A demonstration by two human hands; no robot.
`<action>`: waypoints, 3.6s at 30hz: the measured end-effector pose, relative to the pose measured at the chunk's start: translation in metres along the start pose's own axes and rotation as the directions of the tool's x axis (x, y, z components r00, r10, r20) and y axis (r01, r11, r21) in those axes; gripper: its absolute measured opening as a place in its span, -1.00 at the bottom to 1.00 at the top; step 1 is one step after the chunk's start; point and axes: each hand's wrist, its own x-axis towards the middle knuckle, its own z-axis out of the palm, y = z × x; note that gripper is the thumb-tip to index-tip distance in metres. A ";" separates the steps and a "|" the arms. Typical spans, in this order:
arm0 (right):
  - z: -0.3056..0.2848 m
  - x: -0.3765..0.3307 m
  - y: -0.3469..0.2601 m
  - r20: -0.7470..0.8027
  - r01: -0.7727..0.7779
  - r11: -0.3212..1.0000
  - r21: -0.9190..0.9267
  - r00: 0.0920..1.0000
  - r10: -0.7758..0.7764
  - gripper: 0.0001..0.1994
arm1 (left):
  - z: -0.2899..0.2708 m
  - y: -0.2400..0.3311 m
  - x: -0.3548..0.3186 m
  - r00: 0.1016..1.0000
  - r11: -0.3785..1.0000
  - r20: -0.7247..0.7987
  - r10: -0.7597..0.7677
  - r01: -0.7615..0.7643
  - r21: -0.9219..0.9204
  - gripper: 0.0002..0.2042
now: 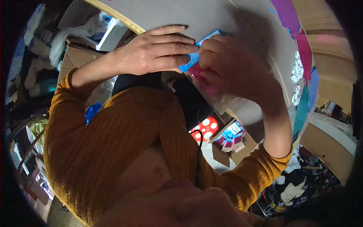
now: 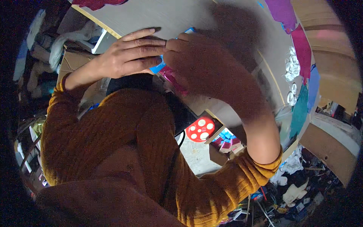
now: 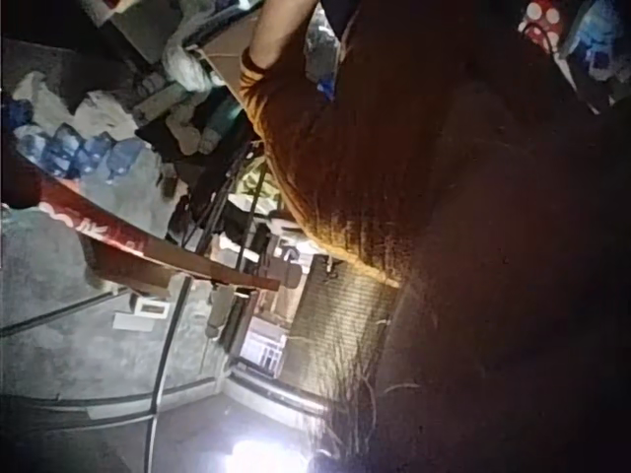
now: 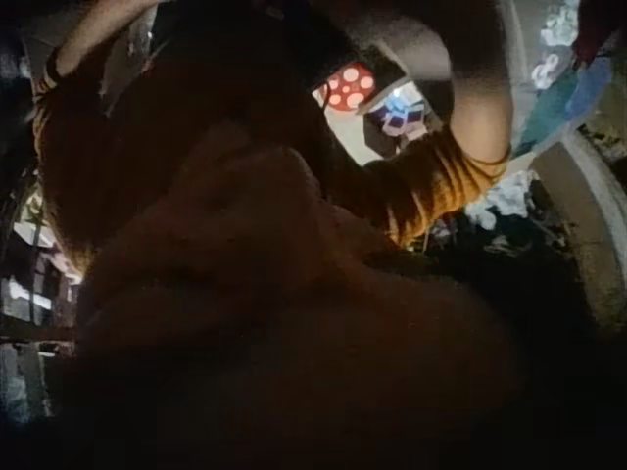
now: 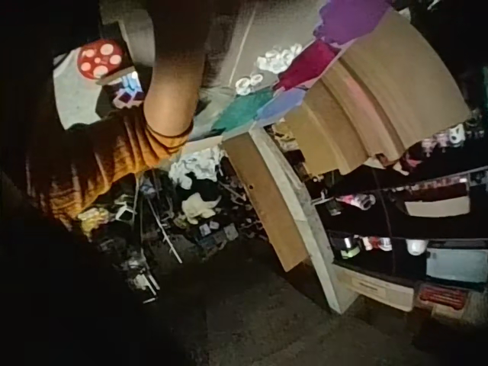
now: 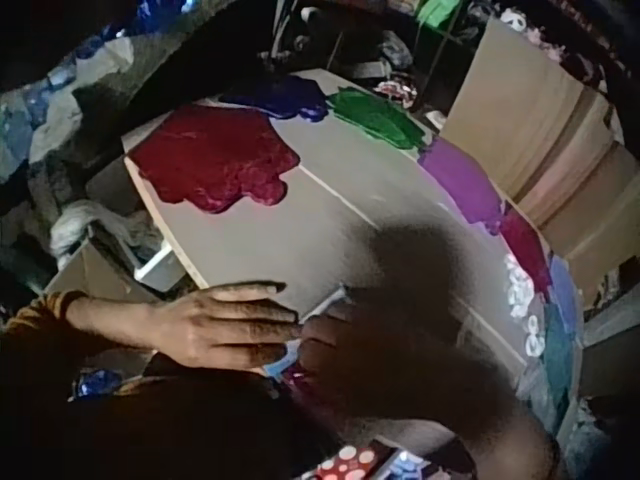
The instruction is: Folding and organizing various colored felt or fabric shapes on a flat surface.
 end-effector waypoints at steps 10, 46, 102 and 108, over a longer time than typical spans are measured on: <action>-0.004 0.006 0.002 0.052 -0.005 0.994 0.111 0.999 -0.001 -0.85 | -0.005 0.017 0.007 0.982 0.976 -0.039 -0.187 0.181 -0.122 -0.76; 0.018 -0.014 0.020 -0.050 0.040 0.982 0.185 0.998 -0.031 -0.88 | 0.023 0.027 0.015 0.975 0.988 -0.207 -0.077 0.047 -0.148 -0.78; 0.057 -0.038 -0.059 -0.342 -0.653 0.715 -0.248 0.750 0.566 -0.41 | 0.035 0.037 0.036 0.971 0.975 -0.084 -0.224 0.223 -0.018 -0.52; 0.047 -0.030 -0.041 -0.356 -0.598 0.779 -0.187 0.780 0.514 -0.46 | 0.029 0.032 0.035 0.982 0.983 -0.070 -0.177 0.173 -0.061 -0.56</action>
